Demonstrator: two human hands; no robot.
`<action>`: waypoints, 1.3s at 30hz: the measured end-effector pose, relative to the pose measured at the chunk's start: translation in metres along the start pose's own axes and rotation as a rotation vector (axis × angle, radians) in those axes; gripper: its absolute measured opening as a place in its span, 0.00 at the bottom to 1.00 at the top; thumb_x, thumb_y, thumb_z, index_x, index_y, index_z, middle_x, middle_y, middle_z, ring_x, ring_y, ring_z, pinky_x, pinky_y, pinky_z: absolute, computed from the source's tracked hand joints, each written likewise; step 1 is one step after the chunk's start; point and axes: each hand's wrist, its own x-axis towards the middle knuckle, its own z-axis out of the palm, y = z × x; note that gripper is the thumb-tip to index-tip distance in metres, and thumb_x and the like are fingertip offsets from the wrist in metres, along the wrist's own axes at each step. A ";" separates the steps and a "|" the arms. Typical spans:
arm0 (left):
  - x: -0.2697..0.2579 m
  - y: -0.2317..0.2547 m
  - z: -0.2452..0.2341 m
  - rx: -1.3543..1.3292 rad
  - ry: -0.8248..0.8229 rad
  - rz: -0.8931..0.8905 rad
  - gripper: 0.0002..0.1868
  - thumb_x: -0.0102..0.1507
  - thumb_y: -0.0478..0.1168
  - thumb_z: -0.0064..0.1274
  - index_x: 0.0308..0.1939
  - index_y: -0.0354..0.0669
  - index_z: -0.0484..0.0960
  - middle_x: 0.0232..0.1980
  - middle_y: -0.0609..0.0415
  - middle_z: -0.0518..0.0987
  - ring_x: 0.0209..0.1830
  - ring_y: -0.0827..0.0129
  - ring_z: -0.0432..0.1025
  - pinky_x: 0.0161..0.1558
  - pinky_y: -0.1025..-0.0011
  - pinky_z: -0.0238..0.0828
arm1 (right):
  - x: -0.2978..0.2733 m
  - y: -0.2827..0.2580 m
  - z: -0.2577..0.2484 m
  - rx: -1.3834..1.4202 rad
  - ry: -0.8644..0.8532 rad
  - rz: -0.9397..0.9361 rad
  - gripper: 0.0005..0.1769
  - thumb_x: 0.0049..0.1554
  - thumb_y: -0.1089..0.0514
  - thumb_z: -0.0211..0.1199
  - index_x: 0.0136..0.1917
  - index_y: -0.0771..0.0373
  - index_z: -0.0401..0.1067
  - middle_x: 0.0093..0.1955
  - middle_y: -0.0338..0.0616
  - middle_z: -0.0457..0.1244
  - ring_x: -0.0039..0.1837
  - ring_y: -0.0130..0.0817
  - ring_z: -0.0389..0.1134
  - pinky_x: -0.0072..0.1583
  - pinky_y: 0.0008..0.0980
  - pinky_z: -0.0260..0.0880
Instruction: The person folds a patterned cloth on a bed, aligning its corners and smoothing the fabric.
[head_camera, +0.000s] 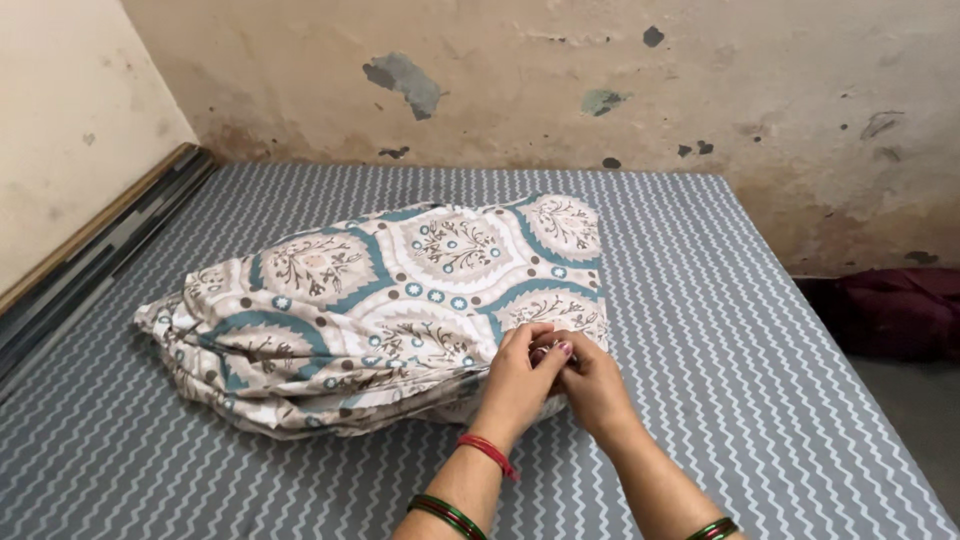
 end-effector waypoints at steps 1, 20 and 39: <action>-0.002 0.003 -0.002 0.026 0.015 0.016 0.21 0.62 0.47 0.58 0.56 0.39 0.80 0.55 0.46 0.80 0.49 0.63 0.78 0.51 0.67 0.75 | -0.001 -0.003 -0.001 -0.025 -0.021 -0.038 0.13 0.57 0.70 0.56 0.55 0.66 0.75 0.45 0.42 0.70 0.44 0.28 0.72 0.43 0.28 0.75; -0.020 -0.013 -0.052 0.171 -0.238 -0.001 0.15 0.58 0.36 0.59 0.50 0.45 0.84 0.45 0.51 0.86 0.45 0.62 0.80 0.49 0.67 0.76 | -0.013 -0.013 -0.028 -0.269 -0.160 -0.118 0.11 0.56 0.73 0.62 0.52 0.69 0.75 0.51 0.45 0.65 0.54 0.31 0.70 0.55 0.31 0.73; -0.017 -0.002 -0.068 0.739 0.067 0.193 0.07 0.61 0.38 0.54 0.43 0.47 0.81 0.44 0.52 0.79 0.48 0.54 0.75 0.46 0.55 0.73 | -0.020 -0.056 -0.027 0.066 0.014 0.007 0.12 0.63 0.65 0.50 0.57 0.67 0.71 0.53 0.43 0.70 0.49 0.37 0.75 0.52 0.37 0.79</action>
